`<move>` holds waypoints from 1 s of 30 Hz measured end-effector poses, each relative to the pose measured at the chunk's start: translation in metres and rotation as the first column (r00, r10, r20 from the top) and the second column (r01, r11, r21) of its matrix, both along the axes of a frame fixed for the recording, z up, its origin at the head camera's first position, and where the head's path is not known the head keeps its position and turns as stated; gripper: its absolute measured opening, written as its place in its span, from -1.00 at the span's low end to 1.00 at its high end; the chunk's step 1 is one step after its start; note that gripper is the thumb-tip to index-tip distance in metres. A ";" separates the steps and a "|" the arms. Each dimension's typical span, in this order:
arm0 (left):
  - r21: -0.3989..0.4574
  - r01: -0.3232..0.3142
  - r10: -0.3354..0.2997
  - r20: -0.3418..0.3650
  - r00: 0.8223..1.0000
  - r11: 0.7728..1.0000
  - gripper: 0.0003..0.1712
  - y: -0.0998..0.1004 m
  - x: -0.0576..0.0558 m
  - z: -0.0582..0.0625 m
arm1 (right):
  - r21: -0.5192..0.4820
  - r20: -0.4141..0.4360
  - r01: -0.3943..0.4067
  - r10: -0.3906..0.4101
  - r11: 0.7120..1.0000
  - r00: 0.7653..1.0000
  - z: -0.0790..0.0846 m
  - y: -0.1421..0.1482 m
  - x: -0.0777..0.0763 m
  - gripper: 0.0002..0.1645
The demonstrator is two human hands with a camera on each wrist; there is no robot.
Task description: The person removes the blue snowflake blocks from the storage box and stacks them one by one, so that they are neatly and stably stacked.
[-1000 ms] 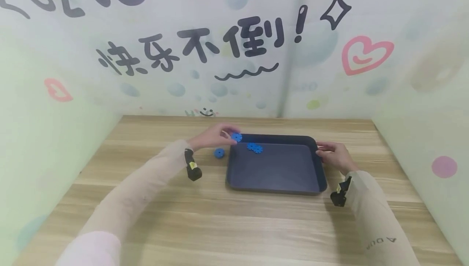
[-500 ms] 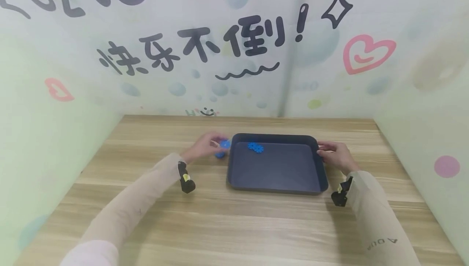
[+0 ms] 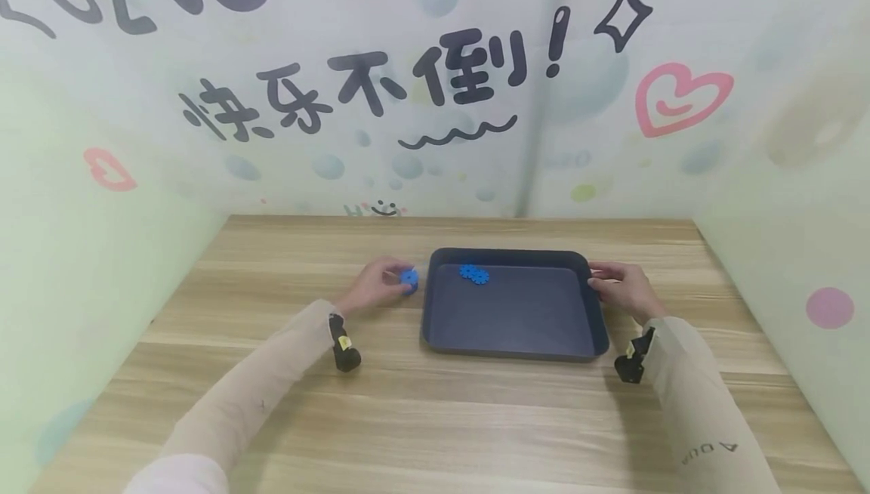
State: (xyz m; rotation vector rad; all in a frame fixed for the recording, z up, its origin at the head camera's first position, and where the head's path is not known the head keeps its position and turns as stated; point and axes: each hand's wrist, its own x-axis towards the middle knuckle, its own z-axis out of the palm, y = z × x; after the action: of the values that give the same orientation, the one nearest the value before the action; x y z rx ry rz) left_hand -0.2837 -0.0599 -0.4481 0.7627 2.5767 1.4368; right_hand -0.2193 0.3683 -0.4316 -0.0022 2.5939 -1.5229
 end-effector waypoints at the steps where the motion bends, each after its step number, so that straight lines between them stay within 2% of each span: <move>1: 0.007 -0.008 0.008 -0.005 1.000 1.000 -0.59 0.000 0.000 -0.001 | -0.001 0.000 -0.001 0.001 1.000 1.000 0.000 0.000 0.000 -0.37; 4: 0.020 -0.021 0.021 -0.016 1.000 1.000 -0.59 -0.001 0.000 -0.005 | -0.006 0.003 -0.003 0.003 1.000 1.000 0.000 0.000 0.000 -0.36; 5: 0.016 -0.024 0.024 -0.029 0.999 1.000 -0.59 -0.002 -0.004 -0.011 | -0.007 0.003 -0.003 0.003 1.000 1.000 0.001 0.000 0.000 -0.36; 15: 0.008 -0.009 0.009 -0.012 1.000 1.000 -0.59 -0.002 -0.004 -0.012 | 0.018 -0.003 0.005 -0.005 1.000 1.000 0.000 0.000 -0.001 -0.37; 23: -0.044 -0.002 0.001 -0.035 0.999 0.999 -0.58 -0.002 -0.005 -0.018 | 0.013 -0.001 0.000 0.000 1.000 1.000 0.002 -0.001 0.000 -0.37; 30: -0.036 -0.005 0.003 -0.043 0.999 0.999 -0.59 -0.001 -0.003 -0.017 | 0.015 0.004 0.007 -0.007 1.000 1.000 0.002 -0.001 0.000 -0.37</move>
State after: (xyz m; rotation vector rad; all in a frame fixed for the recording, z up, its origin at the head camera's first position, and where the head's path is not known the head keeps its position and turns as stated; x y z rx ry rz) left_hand -0.2864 -0.0608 -0.4655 0.7928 2.6298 1.3862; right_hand -0.2190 0.3675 -0.4295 0.0116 2.6054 -1.5041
